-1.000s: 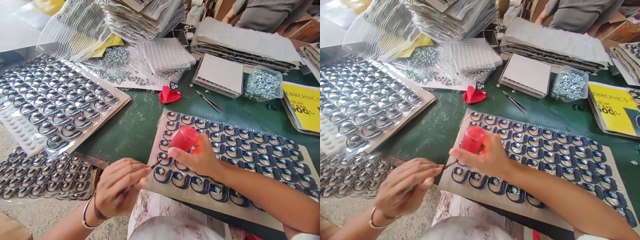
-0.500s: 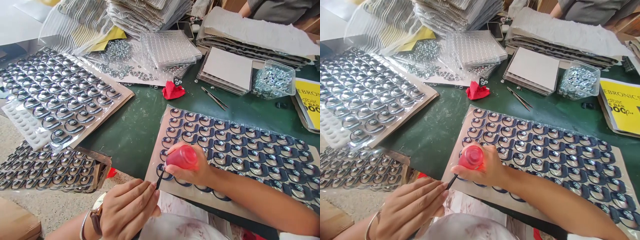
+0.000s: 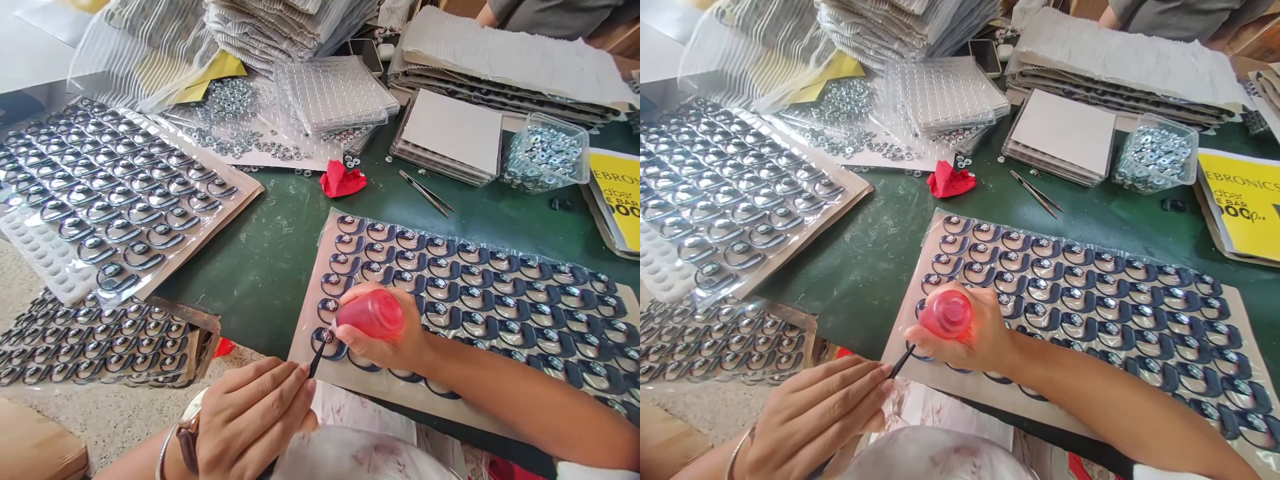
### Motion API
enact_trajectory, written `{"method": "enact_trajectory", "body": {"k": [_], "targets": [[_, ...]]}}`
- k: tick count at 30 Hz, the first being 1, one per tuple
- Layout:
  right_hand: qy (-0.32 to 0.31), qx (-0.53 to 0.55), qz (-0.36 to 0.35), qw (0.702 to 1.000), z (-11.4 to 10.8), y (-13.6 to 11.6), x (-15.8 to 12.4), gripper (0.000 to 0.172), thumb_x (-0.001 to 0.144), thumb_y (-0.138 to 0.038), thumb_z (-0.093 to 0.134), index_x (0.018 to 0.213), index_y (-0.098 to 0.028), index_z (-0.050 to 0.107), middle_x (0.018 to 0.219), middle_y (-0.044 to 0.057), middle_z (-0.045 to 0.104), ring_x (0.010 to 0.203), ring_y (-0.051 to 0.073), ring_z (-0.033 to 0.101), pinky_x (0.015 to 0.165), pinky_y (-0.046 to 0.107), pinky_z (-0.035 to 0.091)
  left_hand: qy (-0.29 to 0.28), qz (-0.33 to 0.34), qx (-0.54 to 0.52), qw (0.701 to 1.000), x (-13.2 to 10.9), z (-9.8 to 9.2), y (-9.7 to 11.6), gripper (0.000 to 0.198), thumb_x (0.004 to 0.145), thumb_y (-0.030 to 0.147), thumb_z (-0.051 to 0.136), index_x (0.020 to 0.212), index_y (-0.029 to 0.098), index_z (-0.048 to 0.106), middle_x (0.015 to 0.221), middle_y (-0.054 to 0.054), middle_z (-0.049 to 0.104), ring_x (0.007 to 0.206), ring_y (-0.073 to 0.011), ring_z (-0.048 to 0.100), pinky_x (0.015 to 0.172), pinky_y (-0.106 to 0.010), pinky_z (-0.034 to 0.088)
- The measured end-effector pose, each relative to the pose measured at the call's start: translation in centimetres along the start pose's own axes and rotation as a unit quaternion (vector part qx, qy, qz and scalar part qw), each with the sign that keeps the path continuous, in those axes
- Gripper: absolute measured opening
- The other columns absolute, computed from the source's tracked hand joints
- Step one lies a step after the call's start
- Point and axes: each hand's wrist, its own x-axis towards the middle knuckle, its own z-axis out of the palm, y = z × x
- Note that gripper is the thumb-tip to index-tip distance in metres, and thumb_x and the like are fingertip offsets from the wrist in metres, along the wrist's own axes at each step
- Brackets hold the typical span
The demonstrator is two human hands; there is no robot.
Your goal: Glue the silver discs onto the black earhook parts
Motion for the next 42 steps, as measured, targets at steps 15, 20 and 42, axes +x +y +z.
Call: {"method": "enact_trajectory", "body": {"k": [15, 20, 42], "targets": [[-0.022, -0.020, 0.032, 0.999, 0.1, 0.3, 0.1, 0.019, 0.083, -0.032, 0.068, 0.072, -0.018, 0.063, 0.073, 0.003, 0.067, 0.060, 0.013, 0.063, 0.059, 0.025, 0.053, -0.016, -0.031, -0.018, 0.999, 0.2, -0.5, 0.2, 0.020, 0.094, 0.018, 0.056, 0.105, 0.005, 0.068, 0.096, -0.010, 0.074, 0.100, -0.0202, 0.068, 0.082, -0.033, 0.058], [-0.059, -0.033, 0.025, 0.997, -0.5, 0.1, 0.3, 0.018, 0.088, -0.028, 0.061, 0.073, -0.020, 0.062, 0.068, 0.001, 0.065, 0.061, 0.013, 0.061, 0.058, 0.026, 0.051, -0.055, -0.039, -0.036, 0.997, 0.5, -1.0, -0.3, 0.020, 0.093, 0.017, 0.059, 0.107, 0.005, 0.065, 0.099, -0.010, 0.074, 0.100, -0.0196, 0.068, 0.083, -0.033, 0.057], [-0.056, 0.022, 0.033, 0.998, -0.1, 0.0, -0.1, 0.022, 0.087, -0.036, 0.065, 0.073, -0.019, 0.065, 0.071, 0.001, 0.069, 0.055, 0.011, 0.063, 0.053, 0.023, 0.053, 0.106, -0.191, -0.182, 0.959, 1.8, 0.1, -2.1, 0.016, 0.083, 0.004, 0.060, 0.094, 0.013, 0.067, 0.080, -0.003, 0.072, 0.072, -0.0125, 0.067, 0.065, -0.026, 0.055]]}}
